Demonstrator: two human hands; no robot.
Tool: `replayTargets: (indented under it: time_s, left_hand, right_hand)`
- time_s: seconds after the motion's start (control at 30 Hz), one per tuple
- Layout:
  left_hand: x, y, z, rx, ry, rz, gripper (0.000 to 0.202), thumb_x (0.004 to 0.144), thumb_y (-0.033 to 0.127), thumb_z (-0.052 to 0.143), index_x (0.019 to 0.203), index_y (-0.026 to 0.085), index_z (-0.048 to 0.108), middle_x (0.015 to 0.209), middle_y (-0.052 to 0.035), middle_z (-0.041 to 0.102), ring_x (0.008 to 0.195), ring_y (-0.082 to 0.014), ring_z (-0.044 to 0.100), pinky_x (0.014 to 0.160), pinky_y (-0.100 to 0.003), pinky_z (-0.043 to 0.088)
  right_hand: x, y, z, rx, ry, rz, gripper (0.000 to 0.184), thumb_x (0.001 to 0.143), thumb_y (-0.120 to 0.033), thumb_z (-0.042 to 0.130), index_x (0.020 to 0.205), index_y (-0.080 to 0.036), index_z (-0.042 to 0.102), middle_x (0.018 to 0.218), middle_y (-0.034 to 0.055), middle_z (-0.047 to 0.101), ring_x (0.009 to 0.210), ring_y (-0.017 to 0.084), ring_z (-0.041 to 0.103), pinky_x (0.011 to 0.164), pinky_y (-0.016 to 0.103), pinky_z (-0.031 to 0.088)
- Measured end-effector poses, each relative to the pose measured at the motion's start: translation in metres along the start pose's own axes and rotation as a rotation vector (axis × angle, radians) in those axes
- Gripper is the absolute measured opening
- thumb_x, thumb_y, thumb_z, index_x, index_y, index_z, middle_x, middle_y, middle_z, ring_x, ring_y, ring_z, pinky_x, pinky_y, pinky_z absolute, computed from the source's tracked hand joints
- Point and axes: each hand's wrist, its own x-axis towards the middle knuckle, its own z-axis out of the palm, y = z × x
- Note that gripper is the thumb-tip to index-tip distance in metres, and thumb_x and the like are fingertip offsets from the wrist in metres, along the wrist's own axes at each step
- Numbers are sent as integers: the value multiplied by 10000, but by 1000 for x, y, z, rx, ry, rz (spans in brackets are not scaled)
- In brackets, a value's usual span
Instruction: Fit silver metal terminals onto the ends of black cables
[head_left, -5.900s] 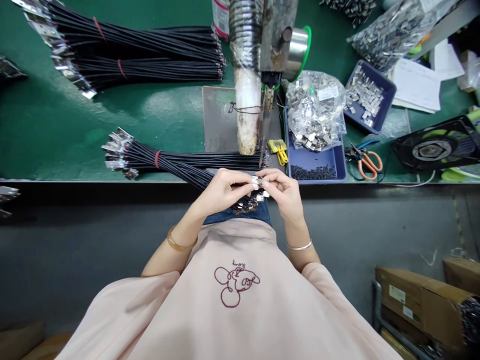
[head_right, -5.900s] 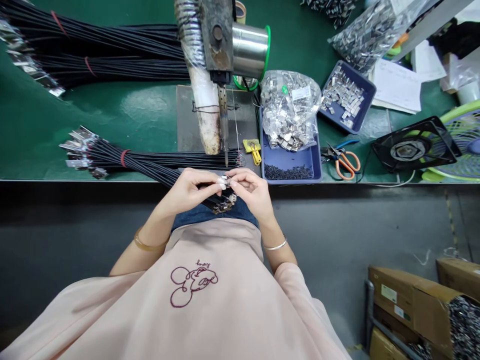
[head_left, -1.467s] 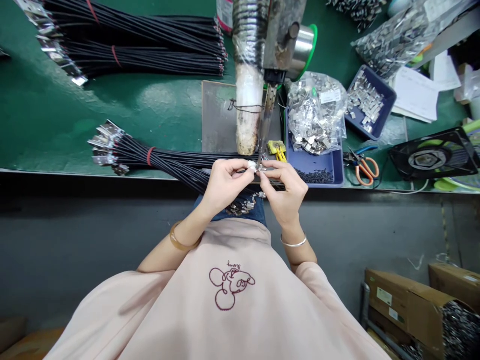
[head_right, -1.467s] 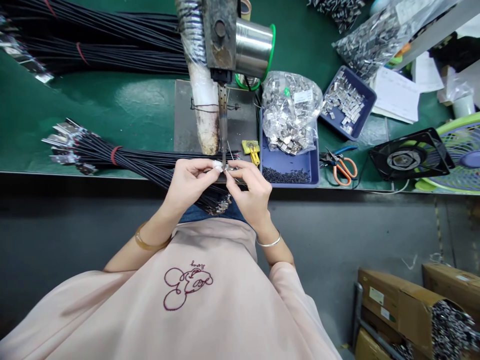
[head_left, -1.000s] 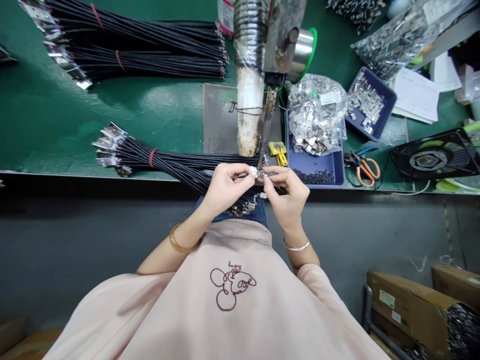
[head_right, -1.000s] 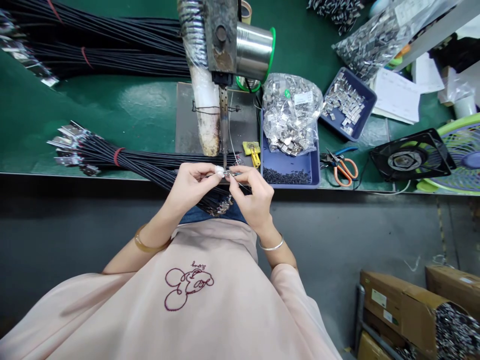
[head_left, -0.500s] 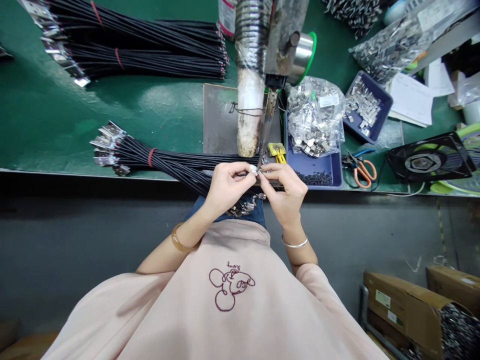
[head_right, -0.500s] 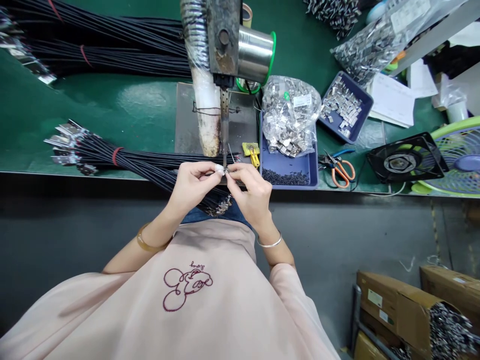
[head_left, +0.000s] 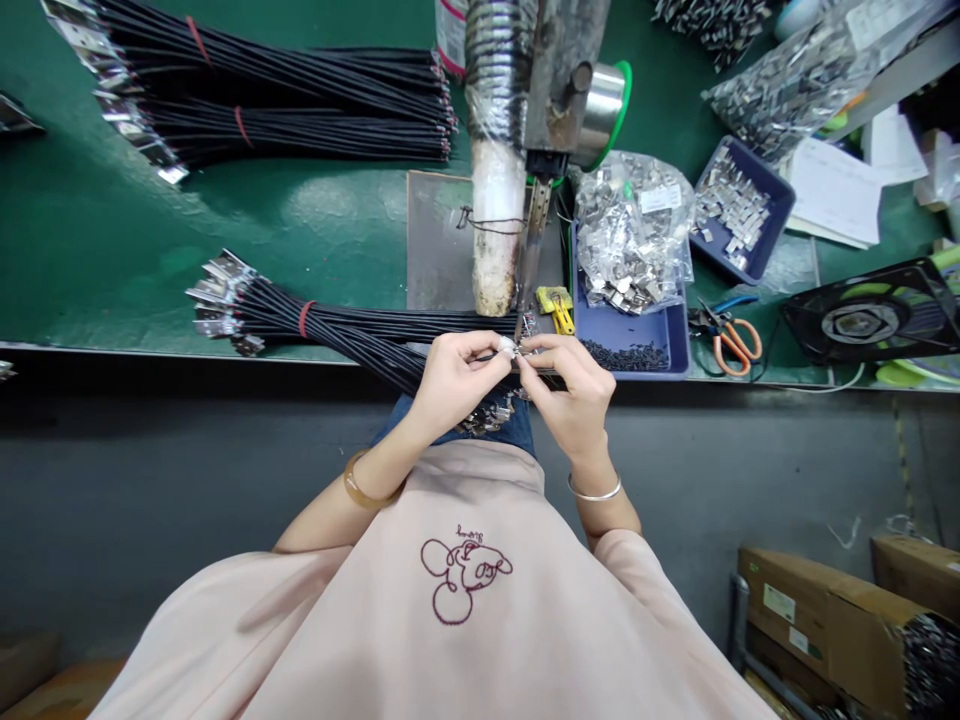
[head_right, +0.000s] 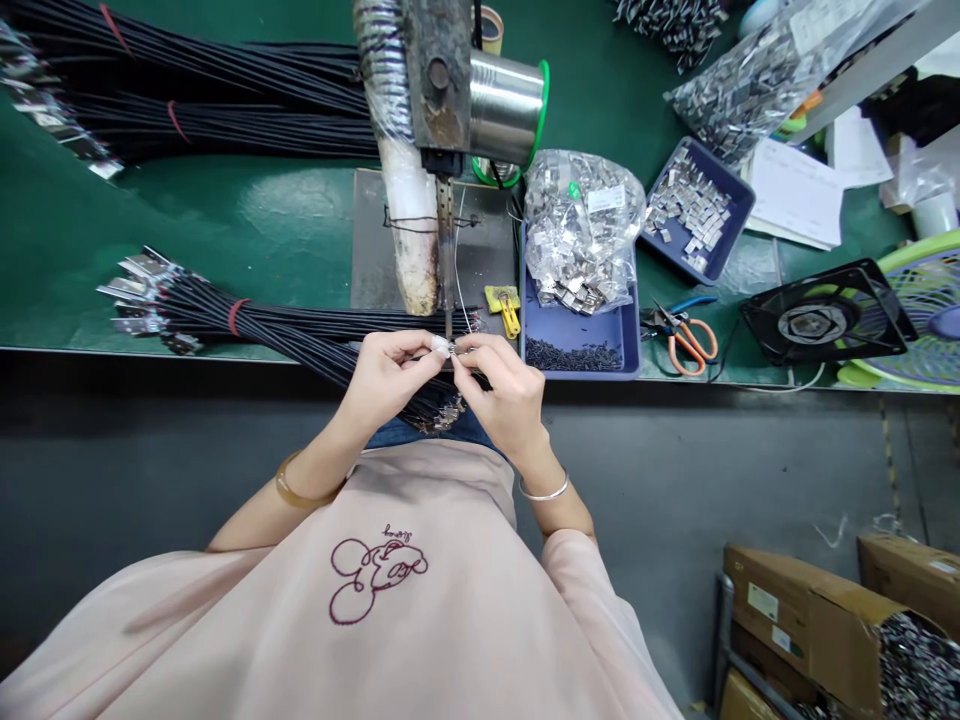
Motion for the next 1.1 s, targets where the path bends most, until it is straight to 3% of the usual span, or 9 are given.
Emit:
replayTargets:
  time_s: [0.13,0.33,0.43,0.5,0.6,0.67,0.8,0.93,1.1]
  left_hand:
    - [-2,-4,-3,61,-48,33,178,819,242,636,695,122,682,579,31,458,547,-69,353,513,-206,281]
    - [-11,-2,-10,247,-33,186,100,858,208,658,872,136,726,676,6,611,569,-88,457,561,-218,387]
    - [-13,0,-16,370,-9,419,95,889,188,656,870,140,736,752,-30,702,647,-118,550,680,-253,456]
    - [-12,0,-21,360,-76,473,128,912,188,637,863,145,748,769,-40,731,673,-129,593,698,-255,466]
    - [-8,0,-30,302,-285,311,225,917,177,617,716,145,712,580,19,622,497,-81,467,518,-221,354]
    - [-5,1,-34,267,-364,203,300,916,170,599,623,141,659,489,47,502,440,-61,344,462,-233,258]
    - [-2,4,-33,192,-340,145,347,933,193,557,598,137,627,511,33,502,456,-62,313,471,-244,239]
    - [-3,2,-31,174,-343,130,352,951,223,537,623,131,627,565,3,573,483,-70,371,489,-246,269]
    - [-4,1,-32,216,-354,163,349,955,212,530,629,131,626,535,21,538,465,-59,350,490,-240,265]
  right_hand:
    - [-2,-1,-1,8,6,2,119,898,-129,656,830,-223,629,967,30,775,879,144,740,757,277,587]
    - [-8,-4,-12,32,-8,19,108,898,-132,668,853,-227,647,1037,48,789,956,167,761,818,312,620]
    - [-10,-4,-17,128,-11,177,94,900,-211,694,832,-227,631,975,26,785,887,158,768,771,296,633]
    - [-10,-1,-16,281,-54,350,139,909,-286,693,831,-226,594,880,-5,756,762,136,764,678,257,620]
    - [-11,3,-10,461,-194,519,199,928,-363,664,844,-230,542,739,-58,685,572,100,711,550,210,556]
    - [-12,3,-7,400,-167,510,182,952,-374,627,867,-232,552,692,-70,651,513,77,657,505,195,498]
    - [-15,-5,-6,63,62,273,88,966,-304,610,920,-232,629,593,-86,559,447,48,497,480,198,403]
    - [-16,-11,-1,-120,-48,48,70,915,-249,686,968,-213,658,631,-59,616,524,67,551,549,213,430]
    - [-16,-8,10,-11,-81,197,64,945,-230,602,892,-202,625,748,-18,689,526,64,526,531,224,400]
